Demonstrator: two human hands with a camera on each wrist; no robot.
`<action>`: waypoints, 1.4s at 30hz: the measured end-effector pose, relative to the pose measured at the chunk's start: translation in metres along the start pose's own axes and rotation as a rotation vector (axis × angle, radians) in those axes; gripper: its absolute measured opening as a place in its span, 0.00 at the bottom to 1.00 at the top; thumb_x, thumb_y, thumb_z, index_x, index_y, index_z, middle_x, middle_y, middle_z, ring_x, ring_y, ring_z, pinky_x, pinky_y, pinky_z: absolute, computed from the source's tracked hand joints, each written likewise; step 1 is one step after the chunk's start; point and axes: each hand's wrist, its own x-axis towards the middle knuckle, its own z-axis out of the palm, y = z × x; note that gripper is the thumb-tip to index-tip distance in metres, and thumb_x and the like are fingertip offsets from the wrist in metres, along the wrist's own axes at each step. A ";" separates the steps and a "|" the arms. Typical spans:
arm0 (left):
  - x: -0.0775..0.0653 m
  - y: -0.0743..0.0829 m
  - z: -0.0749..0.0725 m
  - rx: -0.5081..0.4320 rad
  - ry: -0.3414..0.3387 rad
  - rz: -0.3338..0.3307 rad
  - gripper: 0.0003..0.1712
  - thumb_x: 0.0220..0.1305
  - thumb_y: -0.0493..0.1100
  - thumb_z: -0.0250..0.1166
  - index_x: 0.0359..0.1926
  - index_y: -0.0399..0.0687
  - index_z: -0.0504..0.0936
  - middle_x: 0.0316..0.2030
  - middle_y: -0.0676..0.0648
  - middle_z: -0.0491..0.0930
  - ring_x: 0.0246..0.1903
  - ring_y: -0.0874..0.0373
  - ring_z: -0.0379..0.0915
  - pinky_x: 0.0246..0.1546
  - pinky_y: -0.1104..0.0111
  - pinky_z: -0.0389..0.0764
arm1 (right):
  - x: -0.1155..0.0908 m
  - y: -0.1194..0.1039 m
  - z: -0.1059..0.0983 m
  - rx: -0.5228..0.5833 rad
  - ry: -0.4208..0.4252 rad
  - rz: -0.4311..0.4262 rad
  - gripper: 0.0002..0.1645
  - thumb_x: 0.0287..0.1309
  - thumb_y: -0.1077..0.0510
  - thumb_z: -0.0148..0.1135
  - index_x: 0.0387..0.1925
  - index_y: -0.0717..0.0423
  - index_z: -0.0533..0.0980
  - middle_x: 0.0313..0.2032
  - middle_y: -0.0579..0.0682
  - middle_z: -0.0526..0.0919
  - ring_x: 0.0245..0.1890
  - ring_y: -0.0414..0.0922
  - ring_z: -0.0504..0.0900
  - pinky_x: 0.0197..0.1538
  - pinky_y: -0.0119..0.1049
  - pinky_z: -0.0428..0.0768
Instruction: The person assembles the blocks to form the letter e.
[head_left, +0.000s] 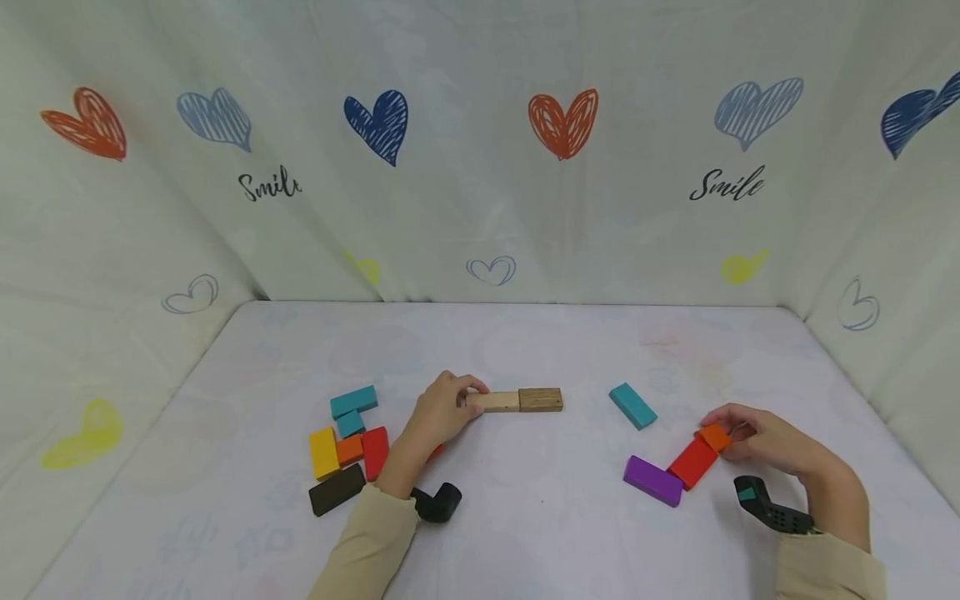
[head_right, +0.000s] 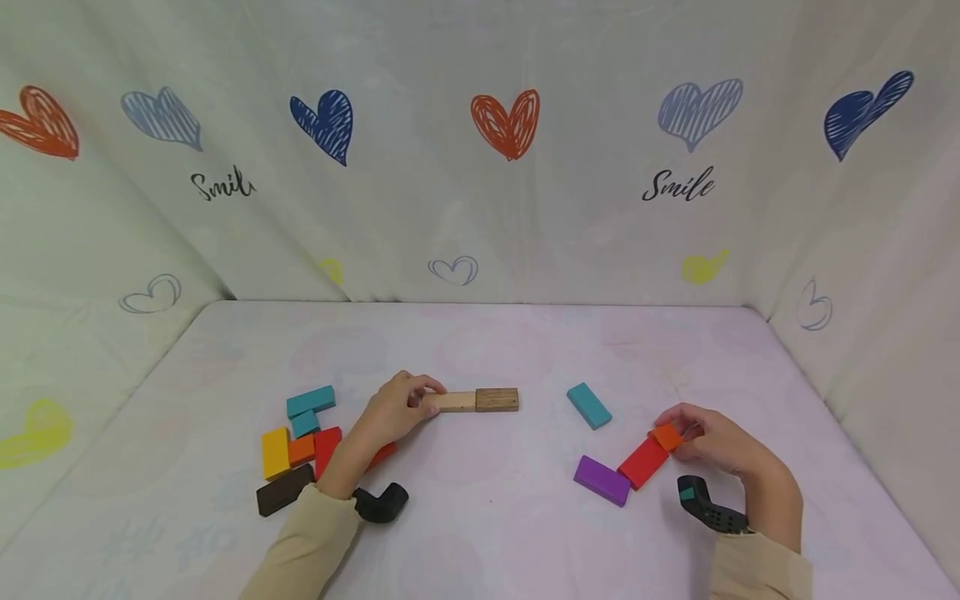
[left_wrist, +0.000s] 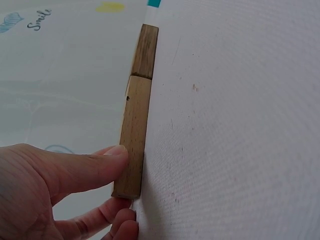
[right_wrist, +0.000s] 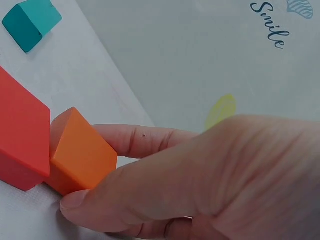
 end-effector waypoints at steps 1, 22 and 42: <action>0.000 0.000 0.000 -0.001 -0.001 -0.003 0.12 0.57 0.40 0.66 0.44 0.55 0.81 0.34 0.46 0.70 0.31 0.56 0.66 0.31 0.68 0.67 | 0.000 -0.001 0.000 0.000 -0.004 -0.002 0.24 0.48 0.68 0.56 0.51 0.66 0.69 0.37 0.53 0.72 0.35 0.41 0.68 0.35 0.33 0.73; 0.002 -0.001 -0.001 -0.006 -0.016 -0.008 0.13 0.57 0.41 0.66 0.44 0.55 0.81 0.34 0.46 0.70 0.32 0.56 0.66 0.31 0.68 0.68 | 0.006 -0.025 0.001 -0.049 0.053 0.007 0.28 0.50 0.63 0.60 0.54 0.65 0.65 0.43 0.59 0.74 0.39 0.47 0.72 0.36 0.37 0.76; 0.002 -0.002 -0.002 -0.016 -0.030 0.021 0.12 0.57 0.41 0.66 0.44 0.55 0.81 0.33 0.47 0.70 0.30 0.56 0.65 0.30 0.69 0.66 | 0.027 -0.083 0.029 -0.074 0.175 -0.171 0.24 0.58 0.57 0.61 0.54 0.61 0.68 0.36 0.53 0.76 0.34 0.44 0.76 0.33 0.33 0.78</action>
